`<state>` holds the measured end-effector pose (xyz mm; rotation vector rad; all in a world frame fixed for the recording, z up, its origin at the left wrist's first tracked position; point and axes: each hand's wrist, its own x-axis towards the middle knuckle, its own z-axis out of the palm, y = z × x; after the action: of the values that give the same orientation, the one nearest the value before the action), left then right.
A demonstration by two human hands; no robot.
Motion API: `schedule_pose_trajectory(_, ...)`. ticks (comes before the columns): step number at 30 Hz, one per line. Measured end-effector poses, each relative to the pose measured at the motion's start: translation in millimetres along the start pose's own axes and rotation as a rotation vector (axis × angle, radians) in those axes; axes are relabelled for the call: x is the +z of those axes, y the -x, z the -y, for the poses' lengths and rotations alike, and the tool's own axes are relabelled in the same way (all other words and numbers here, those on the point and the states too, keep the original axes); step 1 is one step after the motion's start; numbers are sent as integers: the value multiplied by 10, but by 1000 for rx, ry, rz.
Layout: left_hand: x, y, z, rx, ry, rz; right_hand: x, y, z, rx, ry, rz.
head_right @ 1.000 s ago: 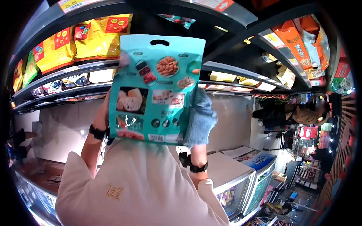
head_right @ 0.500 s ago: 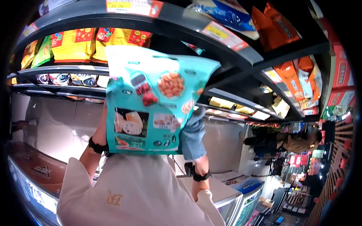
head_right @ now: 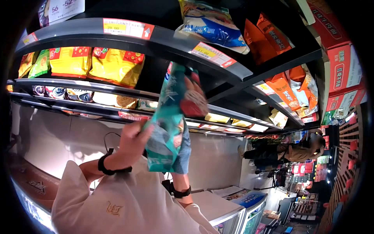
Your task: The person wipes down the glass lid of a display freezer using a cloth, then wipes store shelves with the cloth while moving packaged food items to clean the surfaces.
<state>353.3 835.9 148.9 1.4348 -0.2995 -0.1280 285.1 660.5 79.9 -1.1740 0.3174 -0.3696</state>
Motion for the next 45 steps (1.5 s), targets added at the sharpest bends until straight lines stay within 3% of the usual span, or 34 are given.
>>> schedule_pose_trajectory(2,88,39,-85,50,-138,258,-20,-4,67,3,-58,-8)
schedule_pose_trajectory(3,160,46,-109,59,-136,258,-39,-19,95,8,-79,-9)
schedule_pose_trajectory(5,352,48,-135,490,-327,149,-56,-65,118,31,-120,-5)
schedule_pose_trajectory(6,463,80,-115,565,-374,115,-81,-98,131,36,-145,-5)
schedule_pose_trajectory(14,747,136,457,895,-709,137,45,-369,119,95,-316,4)
schedule_pose_trajectory(19,798,6,642,909,-1055,4,162,-571,59,143,-424,-2)
schedule_pose_trajectory(23,731,-228,775,803,-946,-41,245,-745,-17,165,-506,-24)
schedule_pose_trajectory(28,835,-626,625,978,-1023,-68,285,-898,-4,179,-556,-38)
schedule_pose_trajectory(33,1077,-1039,285,918,-946,-49,278,-993,78,188,-588,-61)
schedule_pose_trajectory(43,1281,-1402,567,879,-975,-127,229,-1145,289,289,-659,-147)
schedule_pose_trajectory(45,1240,-1585,653,902,-937,-97,101,-1108,-11,198,-650,-5)
